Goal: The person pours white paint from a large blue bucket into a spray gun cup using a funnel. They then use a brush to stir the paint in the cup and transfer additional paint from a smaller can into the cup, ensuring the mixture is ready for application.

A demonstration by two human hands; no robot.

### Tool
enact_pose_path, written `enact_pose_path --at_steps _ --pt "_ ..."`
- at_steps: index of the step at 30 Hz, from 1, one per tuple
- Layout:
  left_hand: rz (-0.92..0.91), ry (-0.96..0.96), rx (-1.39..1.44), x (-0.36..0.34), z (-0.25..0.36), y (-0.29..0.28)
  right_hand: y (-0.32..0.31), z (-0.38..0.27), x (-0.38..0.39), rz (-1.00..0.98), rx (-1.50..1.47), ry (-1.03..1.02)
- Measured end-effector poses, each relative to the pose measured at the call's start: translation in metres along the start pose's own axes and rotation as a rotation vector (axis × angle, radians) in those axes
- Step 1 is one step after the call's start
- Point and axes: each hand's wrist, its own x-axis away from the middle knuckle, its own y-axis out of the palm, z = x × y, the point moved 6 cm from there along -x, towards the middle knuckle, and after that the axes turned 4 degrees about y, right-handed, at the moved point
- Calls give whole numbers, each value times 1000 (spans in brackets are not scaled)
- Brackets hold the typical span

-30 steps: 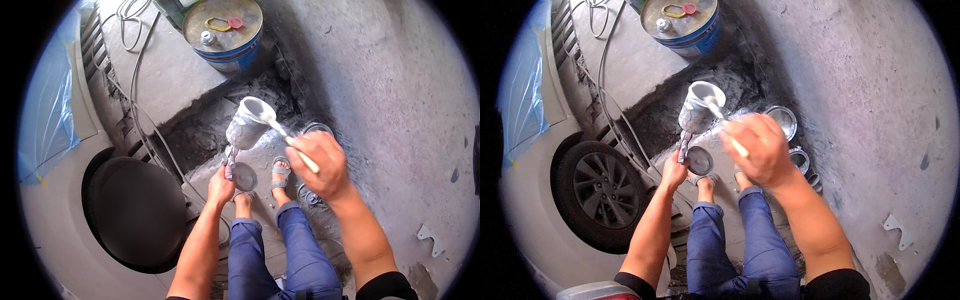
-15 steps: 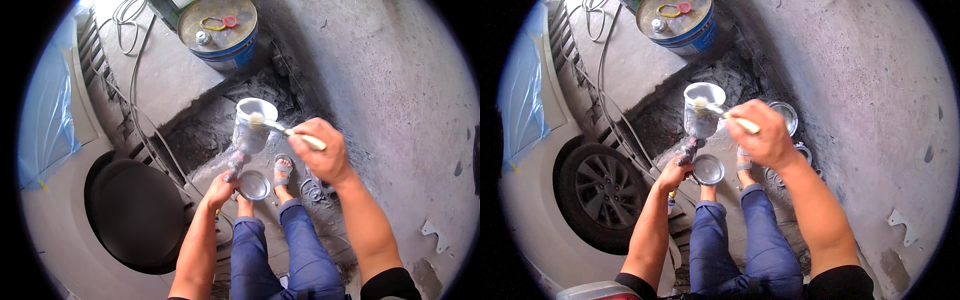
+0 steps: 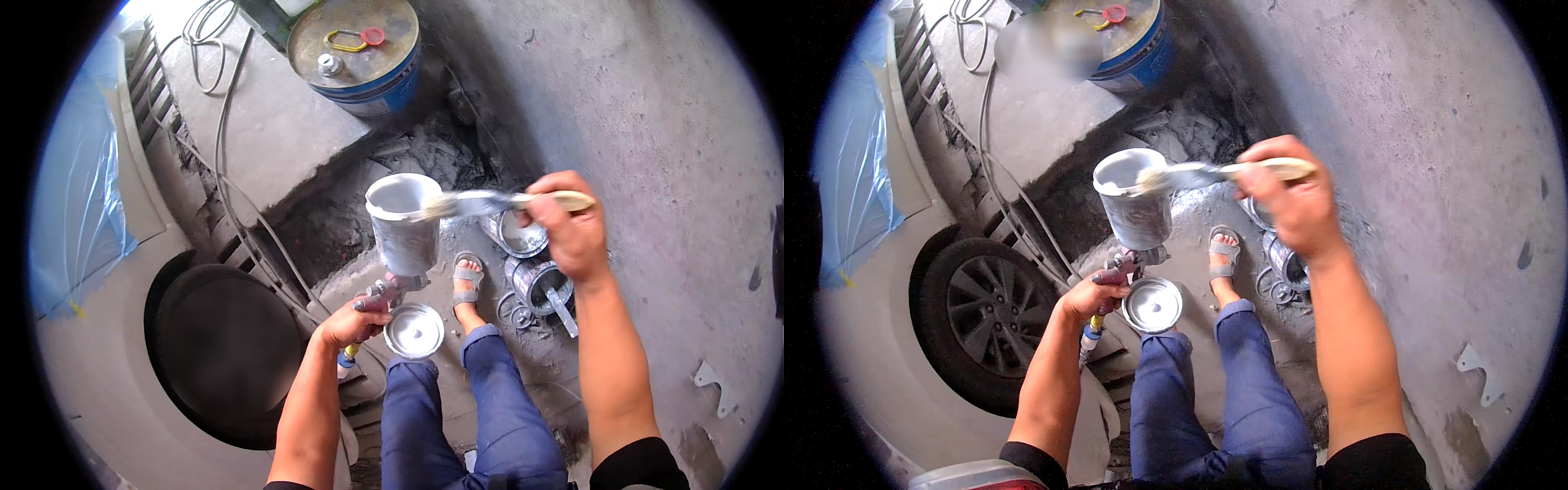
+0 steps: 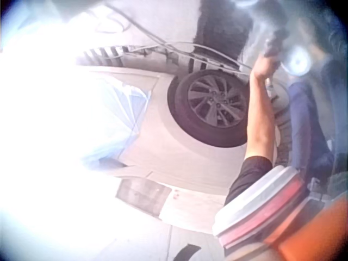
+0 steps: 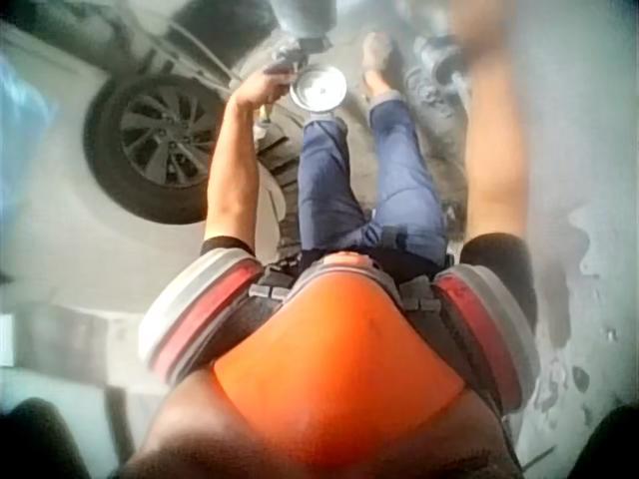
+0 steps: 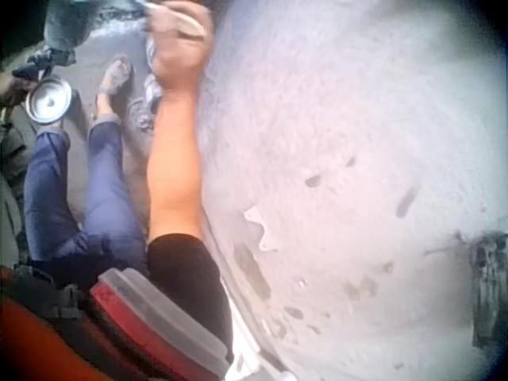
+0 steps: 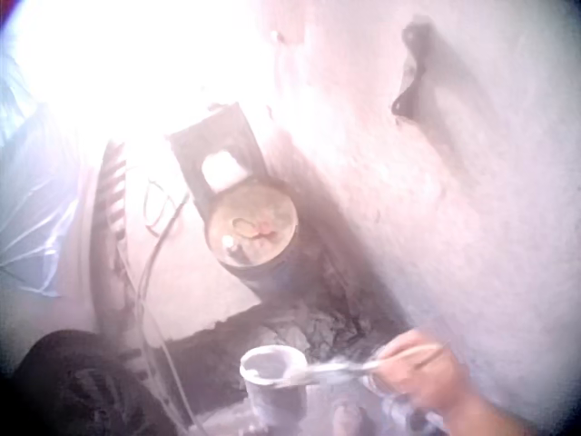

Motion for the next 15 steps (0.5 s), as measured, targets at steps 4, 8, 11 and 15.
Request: enact_pose_path --at_steps 4,8,11,15 --pt "-60 7 -142 -3 8 5 -34 26 -20 111 -29 100" --pt "-90 25 -182 -1 3 -2 -23 11 -14 -15 -177 110" --pt "-54 124 -268 -5 5 5 -31 23 -23 10 -28 159" --pt "124 341 -435 -11 6 6 -49 -4 -30 40 -34 137"
